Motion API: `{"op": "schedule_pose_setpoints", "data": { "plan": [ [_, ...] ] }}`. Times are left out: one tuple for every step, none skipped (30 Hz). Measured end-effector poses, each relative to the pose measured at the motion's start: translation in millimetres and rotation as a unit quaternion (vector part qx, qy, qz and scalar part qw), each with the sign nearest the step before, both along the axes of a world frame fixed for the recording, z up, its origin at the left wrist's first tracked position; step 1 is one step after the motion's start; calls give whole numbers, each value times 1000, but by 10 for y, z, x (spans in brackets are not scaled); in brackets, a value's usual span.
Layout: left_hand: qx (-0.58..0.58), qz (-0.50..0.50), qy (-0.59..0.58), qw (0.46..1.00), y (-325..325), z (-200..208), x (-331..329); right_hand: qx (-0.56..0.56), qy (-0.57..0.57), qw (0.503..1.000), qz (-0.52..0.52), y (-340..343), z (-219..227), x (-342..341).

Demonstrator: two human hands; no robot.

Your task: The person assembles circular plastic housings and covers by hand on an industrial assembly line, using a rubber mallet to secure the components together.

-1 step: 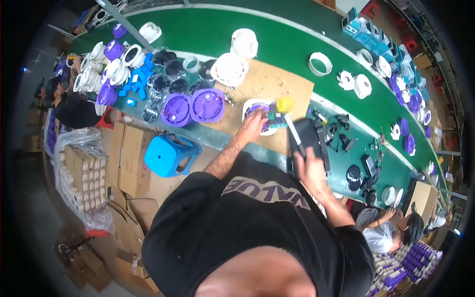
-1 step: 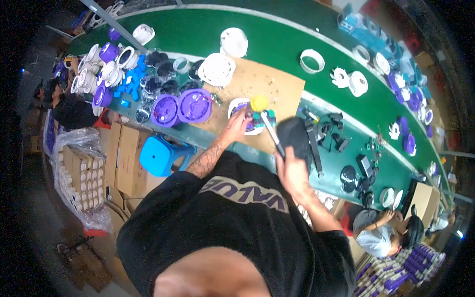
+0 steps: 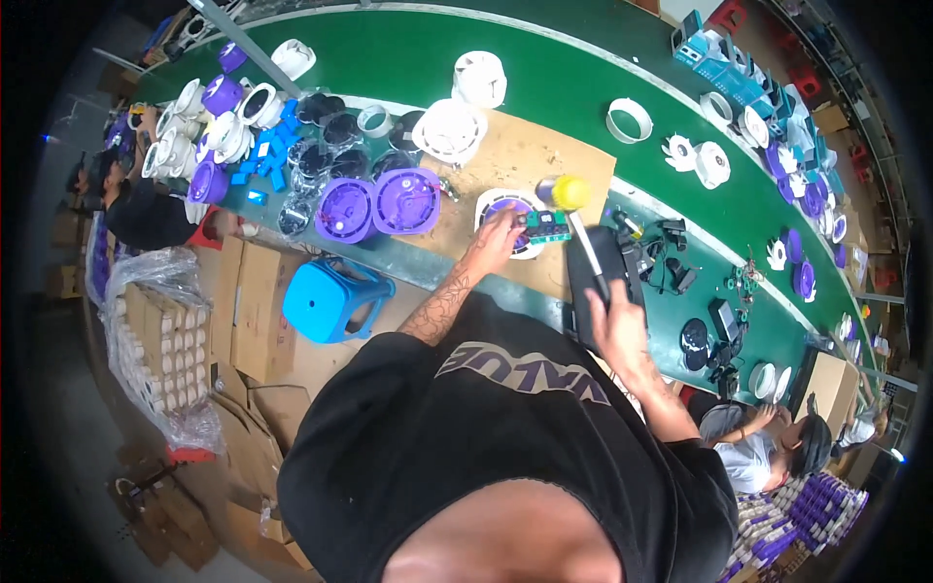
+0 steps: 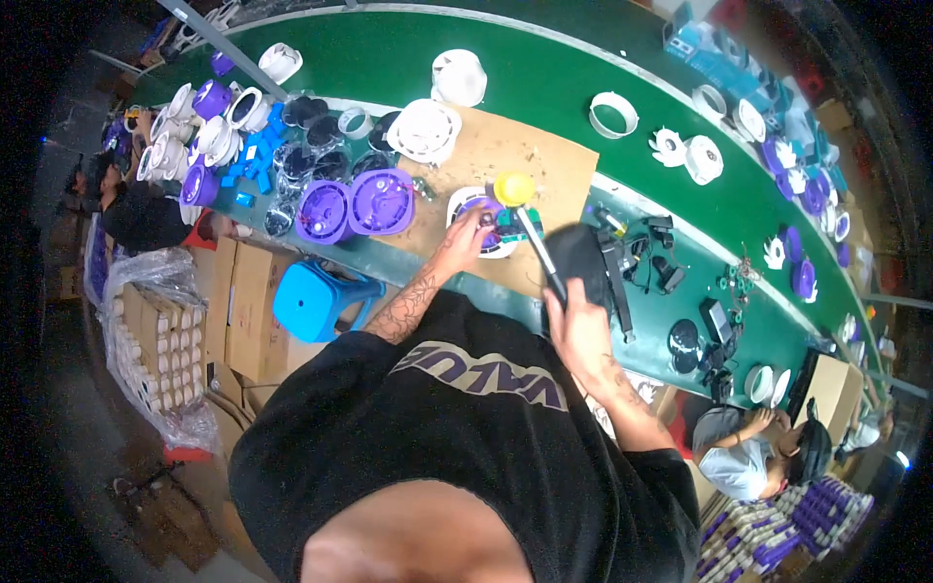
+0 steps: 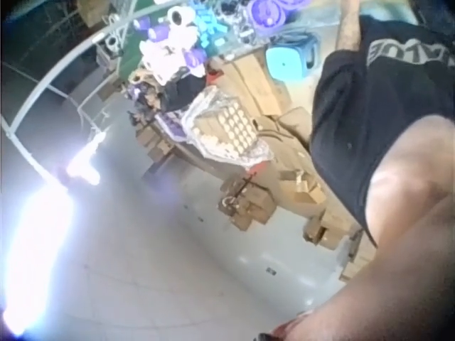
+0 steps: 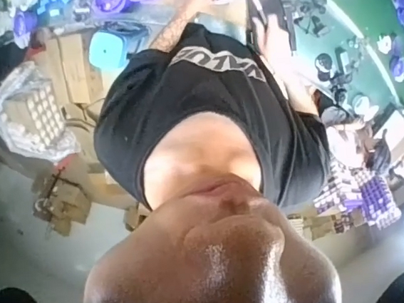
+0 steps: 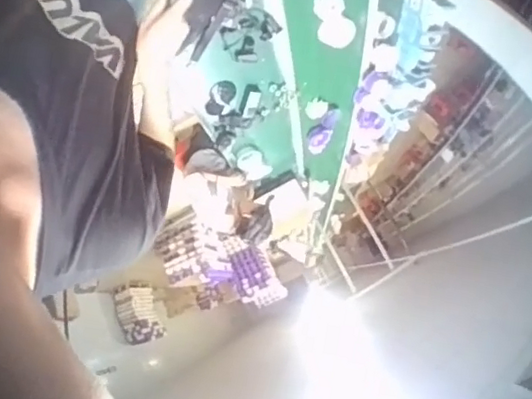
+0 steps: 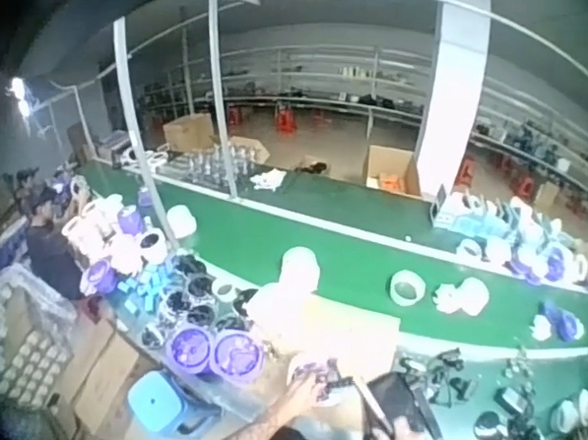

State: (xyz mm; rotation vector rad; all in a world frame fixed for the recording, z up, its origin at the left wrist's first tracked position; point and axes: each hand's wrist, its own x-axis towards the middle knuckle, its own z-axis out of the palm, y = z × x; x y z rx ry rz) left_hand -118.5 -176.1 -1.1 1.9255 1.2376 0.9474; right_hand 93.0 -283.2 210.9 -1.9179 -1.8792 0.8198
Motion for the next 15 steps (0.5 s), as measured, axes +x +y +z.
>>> {"op": "schedule_pose_setpoints", "data": {
  "plan": [
    [12,1,1,1000,31,-14,-26,23,18,999,-20,-17,106,-31],
    [25,3,2,1000,55,-30,-51,102,41,994,-19,-47,119,-57],
    [25,5,2,1000,71,-46,-74,103,29,994,-25,-62,84,-96],
    [25,7,-6,1000,78,-46,-84,103,15,994,-34,-90,22,-149],
    [25,7,-16,1000,85,-31,-55,77,-9,997,-26,-98,-137,-191],
    [26,2,-19,999,89,-16,-7,6,-34,999,16,-73,-387,-149],
    [42,22,-16,999,120,-24,-19,-2,-25,999,38,-4,-424,-163],
    [58,43,-12,997,158,-31,-29,-11,-18,998,60,51,-429,-170],
    [61,44,-12,997,215,-37,-54,2,-35,998,46,25,-363,-127],
    [60,28,-3,998,210,-88,-109,9,-51,998,35,7,-101,-158],
    [56,11,6,998,106,-125,-119,41,-17,999,19,20,30,-150],
    [59,15,5,998,105,-105,-111,83,4,997,9,15,169,-167],
    [68,8,19,997,121,-78,-109,115,32,993,2,-6,167,-177],
    [76,1,33,997,135,-52,-105,147,61,987,-5,-21,164,-185],
    [50,14,22,998,120,-27,-94,102,18,995,-1,-20,97,-220]
  ]
}}
